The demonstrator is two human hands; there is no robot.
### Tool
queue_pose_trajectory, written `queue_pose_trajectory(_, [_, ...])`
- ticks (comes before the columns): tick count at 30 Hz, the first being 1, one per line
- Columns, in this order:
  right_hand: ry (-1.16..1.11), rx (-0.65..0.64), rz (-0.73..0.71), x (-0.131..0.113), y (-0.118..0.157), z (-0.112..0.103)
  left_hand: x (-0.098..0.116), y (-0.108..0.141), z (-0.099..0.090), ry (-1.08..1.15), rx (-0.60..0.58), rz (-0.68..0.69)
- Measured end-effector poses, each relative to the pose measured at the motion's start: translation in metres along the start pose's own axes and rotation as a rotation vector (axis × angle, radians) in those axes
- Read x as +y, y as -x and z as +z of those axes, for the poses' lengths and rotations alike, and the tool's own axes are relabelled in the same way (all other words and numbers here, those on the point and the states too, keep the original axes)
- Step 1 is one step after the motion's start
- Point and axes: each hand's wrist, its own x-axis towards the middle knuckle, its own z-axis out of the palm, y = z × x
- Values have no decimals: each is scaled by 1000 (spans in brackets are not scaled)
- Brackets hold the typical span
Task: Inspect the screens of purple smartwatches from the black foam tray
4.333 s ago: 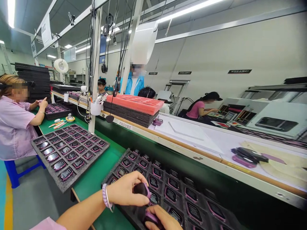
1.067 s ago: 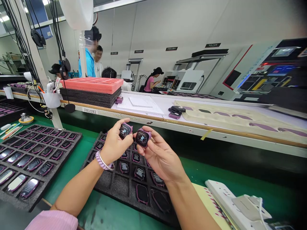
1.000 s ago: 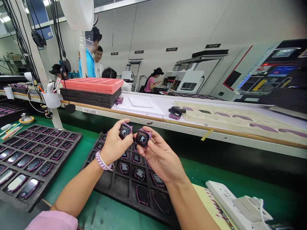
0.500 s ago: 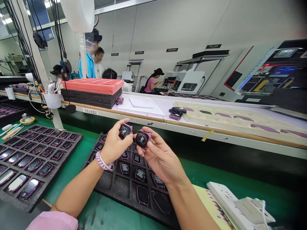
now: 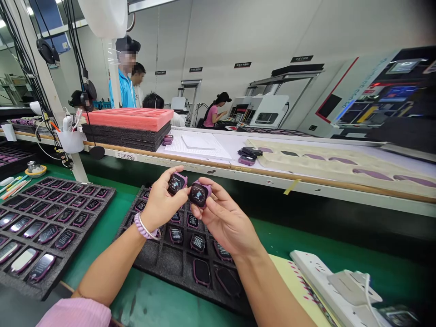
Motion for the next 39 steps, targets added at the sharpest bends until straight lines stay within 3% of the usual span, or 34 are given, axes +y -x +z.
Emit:
queue_pose_trajectory(13, [27,28,11,-1,-1,-1,-5,-2,0,0,-8,4])
queue_pose_trajectory(19, [-46,89,159,-1,-12,-19,-15,-11,0,311,-32,-283])
queue_pose_trajectory(23, [-74,158,160,-2,-18,-32,-18,-15,-1,516,-70,-409])
queue_pose_trajectory(29, [-15,174,81,-6,-17,-31,-17,-16,-4,560,-113,-356])
queue_pose_trajectory(39, [106,164,26,-7,-13,-23,-16,-13,-1,437,-165,-225])
